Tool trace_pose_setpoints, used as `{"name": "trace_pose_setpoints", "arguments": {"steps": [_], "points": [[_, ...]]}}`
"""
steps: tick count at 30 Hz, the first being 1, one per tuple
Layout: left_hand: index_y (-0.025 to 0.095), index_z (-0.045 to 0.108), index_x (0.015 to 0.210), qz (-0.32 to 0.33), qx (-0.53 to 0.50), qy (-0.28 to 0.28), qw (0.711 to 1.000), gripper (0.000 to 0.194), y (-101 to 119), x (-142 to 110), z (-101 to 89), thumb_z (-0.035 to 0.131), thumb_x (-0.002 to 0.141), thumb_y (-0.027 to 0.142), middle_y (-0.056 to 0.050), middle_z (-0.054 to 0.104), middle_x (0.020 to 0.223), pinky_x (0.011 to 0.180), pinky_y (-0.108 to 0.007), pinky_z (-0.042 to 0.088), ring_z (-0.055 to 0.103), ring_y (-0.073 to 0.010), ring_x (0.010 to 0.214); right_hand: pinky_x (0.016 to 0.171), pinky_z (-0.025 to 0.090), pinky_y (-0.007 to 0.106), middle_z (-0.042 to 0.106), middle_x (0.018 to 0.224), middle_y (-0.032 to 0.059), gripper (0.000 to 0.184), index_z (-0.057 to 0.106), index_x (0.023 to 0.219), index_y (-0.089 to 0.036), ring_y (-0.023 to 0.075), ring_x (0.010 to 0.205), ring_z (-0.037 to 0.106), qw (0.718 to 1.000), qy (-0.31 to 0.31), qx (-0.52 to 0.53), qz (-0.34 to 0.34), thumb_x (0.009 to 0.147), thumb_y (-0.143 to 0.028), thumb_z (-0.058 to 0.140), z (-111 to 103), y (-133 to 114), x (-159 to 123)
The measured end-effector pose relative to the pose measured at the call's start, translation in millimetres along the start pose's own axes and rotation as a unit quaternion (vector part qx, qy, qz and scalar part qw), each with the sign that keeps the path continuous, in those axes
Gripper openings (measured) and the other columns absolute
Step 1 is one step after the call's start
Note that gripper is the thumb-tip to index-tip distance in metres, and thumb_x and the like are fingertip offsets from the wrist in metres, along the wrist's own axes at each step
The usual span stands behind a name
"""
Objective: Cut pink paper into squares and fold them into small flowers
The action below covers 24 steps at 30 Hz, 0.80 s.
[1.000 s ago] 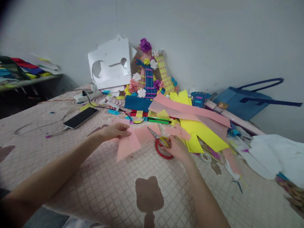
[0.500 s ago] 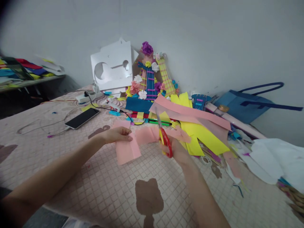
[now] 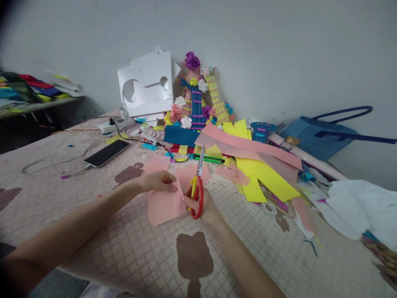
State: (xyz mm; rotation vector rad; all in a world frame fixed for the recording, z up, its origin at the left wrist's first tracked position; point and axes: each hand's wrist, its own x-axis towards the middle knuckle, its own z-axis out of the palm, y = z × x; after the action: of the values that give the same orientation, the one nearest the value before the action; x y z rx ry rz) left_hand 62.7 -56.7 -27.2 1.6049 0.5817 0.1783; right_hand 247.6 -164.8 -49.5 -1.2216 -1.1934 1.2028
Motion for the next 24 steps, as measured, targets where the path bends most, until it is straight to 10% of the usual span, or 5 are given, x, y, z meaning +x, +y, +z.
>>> {"name": "trace_pose_setpoints", "arguments": {"steps": [9, 14, 24], "points": [[0.016, 0.048, 0.080, 0.072, -0.134, 0.008, 0.988, 0.041, 3, -1, -1.8, 0.081, 0.062, 0.032, 0.004, 0.056, 0.070, 0.056, -0.017, 0.035, 0.050, -0.0057, 0.061, 0.044, 0.041, 0.022, 0.050, 0.060, -0.0069, 0.033, 0.049, 0.076, -0.020, 0.0088, 0.048, 0.048, 0.999, 0.014, 0.013, 0.035, 0.056, -0.026, 0.075, -2, -5, 1], [0.014, 0.064, 0.082, 0.068, -0.073, -0.038, 0.994, 0.028, 3, -1, -4.6, 0.076, 0.068, 0.035, -0.001, 0.063, 0.078, 0.069, -0.020, 0.041, 0.055, -0.0089, 0.072, 0.044, 0.041, 0.023, 0.051, 0.061, -0.0058, 0.030, 0.050, 0.077, -0.020, 0.0088, 0.048, 0.048, 1.000, -0.002, -0.012, 0.029, 0.059, -0.026, 0.074, -3, -6, 1], [0.012, 0.070, 0.080, 0.042, -0.030, 0.049, 0.997, 0.030, -12, 10, 10.0, 0.079, 0.062, 0.034, -0.004, 0.065, 0.071, 0.055, -0.019, 0.037, 0.052, -0.0086, 0.060, 0.043, 0.037, 0.022, 0.053, 0.063, -0.0035, 0.029, 0.053, 0.077, -0.019, 0.0088, 0.049, 0.047, 0.995, 0.007, -0.097, 0.015, 0.062, -0.030, 0.074, -5, -8, 0]]}}
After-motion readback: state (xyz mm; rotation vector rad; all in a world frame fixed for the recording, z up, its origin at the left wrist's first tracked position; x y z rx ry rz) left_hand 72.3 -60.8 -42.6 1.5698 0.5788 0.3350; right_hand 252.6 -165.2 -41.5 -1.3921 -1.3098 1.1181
